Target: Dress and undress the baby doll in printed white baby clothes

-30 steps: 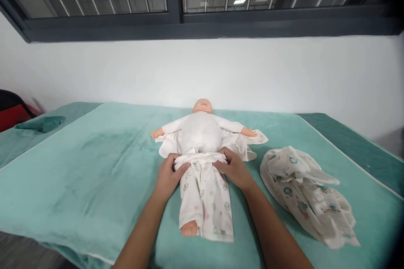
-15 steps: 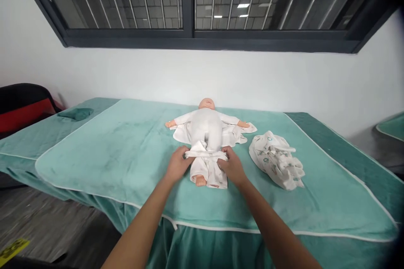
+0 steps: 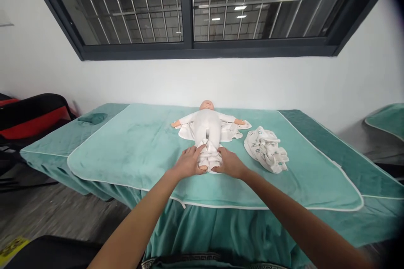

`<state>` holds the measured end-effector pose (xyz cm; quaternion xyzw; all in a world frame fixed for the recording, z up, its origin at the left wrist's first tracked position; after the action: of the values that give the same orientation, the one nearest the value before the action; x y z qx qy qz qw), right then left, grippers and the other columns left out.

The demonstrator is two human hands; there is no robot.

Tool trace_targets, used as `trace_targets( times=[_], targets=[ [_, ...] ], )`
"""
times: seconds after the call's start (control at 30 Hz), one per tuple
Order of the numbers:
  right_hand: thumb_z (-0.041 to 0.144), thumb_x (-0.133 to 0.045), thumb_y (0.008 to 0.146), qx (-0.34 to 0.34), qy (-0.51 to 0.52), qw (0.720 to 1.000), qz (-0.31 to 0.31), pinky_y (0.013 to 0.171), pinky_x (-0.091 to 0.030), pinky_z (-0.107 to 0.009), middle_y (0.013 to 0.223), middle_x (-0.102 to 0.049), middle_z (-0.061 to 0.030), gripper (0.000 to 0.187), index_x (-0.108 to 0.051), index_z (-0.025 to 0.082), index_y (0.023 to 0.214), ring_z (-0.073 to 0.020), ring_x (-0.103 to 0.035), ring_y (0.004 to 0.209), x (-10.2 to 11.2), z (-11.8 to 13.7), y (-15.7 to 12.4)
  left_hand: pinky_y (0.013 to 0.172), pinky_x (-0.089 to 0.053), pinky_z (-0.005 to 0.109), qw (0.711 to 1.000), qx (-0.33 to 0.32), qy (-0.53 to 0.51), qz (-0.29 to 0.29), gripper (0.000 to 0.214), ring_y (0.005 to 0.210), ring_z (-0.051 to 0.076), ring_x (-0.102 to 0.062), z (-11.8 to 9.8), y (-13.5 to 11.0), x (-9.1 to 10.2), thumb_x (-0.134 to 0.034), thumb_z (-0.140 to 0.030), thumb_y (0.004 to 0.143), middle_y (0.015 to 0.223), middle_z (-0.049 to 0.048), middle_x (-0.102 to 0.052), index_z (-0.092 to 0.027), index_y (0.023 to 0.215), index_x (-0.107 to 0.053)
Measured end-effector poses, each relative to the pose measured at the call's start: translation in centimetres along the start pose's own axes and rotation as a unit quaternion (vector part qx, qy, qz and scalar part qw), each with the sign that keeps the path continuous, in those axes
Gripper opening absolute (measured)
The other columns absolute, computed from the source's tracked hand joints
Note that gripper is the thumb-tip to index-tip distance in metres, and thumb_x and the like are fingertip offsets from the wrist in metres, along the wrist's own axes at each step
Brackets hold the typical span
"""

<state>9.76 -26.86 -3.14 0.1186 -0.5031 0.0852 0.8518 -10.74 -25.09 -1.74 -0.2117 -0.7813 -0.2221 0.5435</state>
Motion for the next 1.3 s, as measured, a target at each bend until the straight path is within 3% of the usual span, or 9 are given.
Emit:
trace_targets(
  times=[0.1, 0.23, 0.43, 0.57, 0.7, 0.8, 1.0, 1.17, 1.3],
  targets=[
    [0.044, -0.07, 0.075, -0.015, -0.017, 1.0, 0.008, 0.089, -0.038, -0.038, 0.102, -0.067, -0.0108, 0.043, -0.053, 0.018, 0.104, -0.0297, -0.063, 0.097, 1.1, 1.0, -0.4, 0.097, -0.041, 0.046, 0.999, 0.006, -0.002, 0.043, 0.075, 0.121, 0.035, -0.053, -0.9, -0.2, 1.1, -0.065, -0.042, 0.078, 0.13, 0.013, -0.058, -0.027, 0.146, -0.035],
    [0.044, -0.061, 0.082, -0.047, -0.022, 0.998, 0.028, 0.07, -0.037, -0.032, 0.09, -0.069, -0.0089, 0.03, -0.054, 0.02, 0.099, -0.0278, -0.065, 0.086, 2.3, 2.4, -1.1, 0.085, -0.045, 0.041, 0.997, 0.033, -0.008, 0.063, 0.061, 0.106, 0.033, -0.063, -1.9, -0.7, 2.5, -0.062, -0.038, 0.079, 0.116, 0.0075, -0.068, -0.03, 0.137, -0.044],
    [0.044, -0.075, 0.066, 0.01, 0.009, 0.992, 0.126, 0.066, -0.038, -0.028, 0.1, -0.071, -0.0046, 0.043, -0.061, 0.024, 0.102, -0.026, -0.064, 0.088, 5.9, 3.6, -1.4, 0.079, -0.047, 0.032, 0.991, 0.02, -0.06, 0.118, 0.066, 0.099, 0.029, -0.066, -2.4, -1.4, 6.0, -0.071, -0.033, 0.066, 0.113, 0.0026, -0.071, -0.031, 0.129, -0.054],
    [0.044, -0.082, 0.057, 0.071, 0.017, 0.981, 0.181, 0.068, -0.041, -0.028, 0.1, -0.071, -0.0026, 0.047, -0.067, 0.025, 0.098, -0.0256, -0.063, 0.089, 11.2, 4.8, -0.9, 0.086, -0.045, 0.031, 0.977, -0.037, -0.123, 0.172, 0.063, 0.107, 0.029, -0.063, -3.4, -1.6, 11.2, -0.075, -0.035, 0.062, 0.121, 0.0023, -0.069, -0.03, 0.123, -0.062],
    [0.049, -0.084, 0.054, 0.143, 0.0, 0.968, 0.206, 0.063, -0.04, -0.028, 0.091, -0.071, -0.0009, 0.048, -0.07, 0.026, 0.093, -0.0238, -0.063, 0.081, 17.7, 8.6, -0.9, 0.08, -0.041, 0.029, 0.99, -0.037, -0.027, 0.13, 0.064, 0.102, 0.029, -0.063, -6.3, -1.8, 17.7, -0.08, -0.055, 0.055, 0.111, 0.0016, -0.071, -0.032, 0.114, -0.068],
    [0.052, -0.084, 0.055, 0.165, -0.033, 0.96, 0.225, 0.059, -0.039, -0.027, 0.083, -0.071, 0.001, 0.046, -0.072, 0.026, 0.091, -0.0201, -0.061, 0.073, 21.8, 12.2, -0.9, 0.071, -0.037, 0.026, 0.984, -0.06, 0.032, 0.162, 0.056, 0.087, 0.025, -0.063, -9.5, -1.7, 21.5, -0.078, -0.061, 0.056, 0.095, 0.0007, -0.072, -0.032, 0.104, -0.071],
    [0.04, -0.085, 0.057, 0.194, -0.082, 0.967, 0.142, 0.057, -0.034, -0.025, 0.056, -0.059, 0.0069, 0.026, -0.07, 0.022, 0.067, -0.0108, -0.05, 0.052, 26.9, 17.0, -0.5, 0.068, -0.035, 0.027, 0.981, -0.068, 0.142, 0.114, 0.038, 0.069, 0.019, -0.058, -14.0, -0.6, 27.0, -0.074, -0.047, 0.065, 0.076, -0.0003, -0.067, -0.027, 0.097, -0.071],
    [0.049, -0.086, 0.052, 0.222, 0.055, 0.969, 0.094, 0.063, -0.042, -0.025, 0.066, -0.063, 0.0063, 0.036, -0.069, 0.021, 0.067, -0.0126, -0.06, 0.065, 29.8, 18.0, -0.5, 0.068, -0.041, 0.027, 0.989, -0.042, -0.045, 0.131, 0.033, 0.075, 0.018, -0.061, -15.4, -0.5, 29.9, -0.073, -0.037, 0.063, 0.082, 0.0003, -0.067, -0.022, 0.092, -0.069],
    [0.052, -0.081, 0.062, 0.218, 0.086, 0.972, 0.001, 0.07, -0.048, -0.031, 0.074, -0.067, 0.0015, 0.038, -0.068, 0.018, 0.07, -0.0174, -0.064, 0.079, 31.7, 17.4, 0.3, 0.07, -0.046, 0.031, 0.976, -0.02, -0.147, 0.157, 0.035, 0.08, 0.021, -0.064, -15.8, -0.7, 30.8, -0.075, -0.035, 0.061, 0.088, 0.0038, -0.07, -0.021, 0.093, -0.068]
  ],
)
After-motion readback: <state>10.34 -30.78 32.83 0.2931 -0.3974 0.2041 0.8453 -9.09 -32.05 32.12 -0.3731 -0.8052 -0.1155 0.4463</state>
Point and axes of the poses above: each hand's wrist, its own y-axis towards the middle knuckle, its own x-axis out of the back of the hand, z = x × y, the point moved 2 cm from there along y, towards the middle knuckle
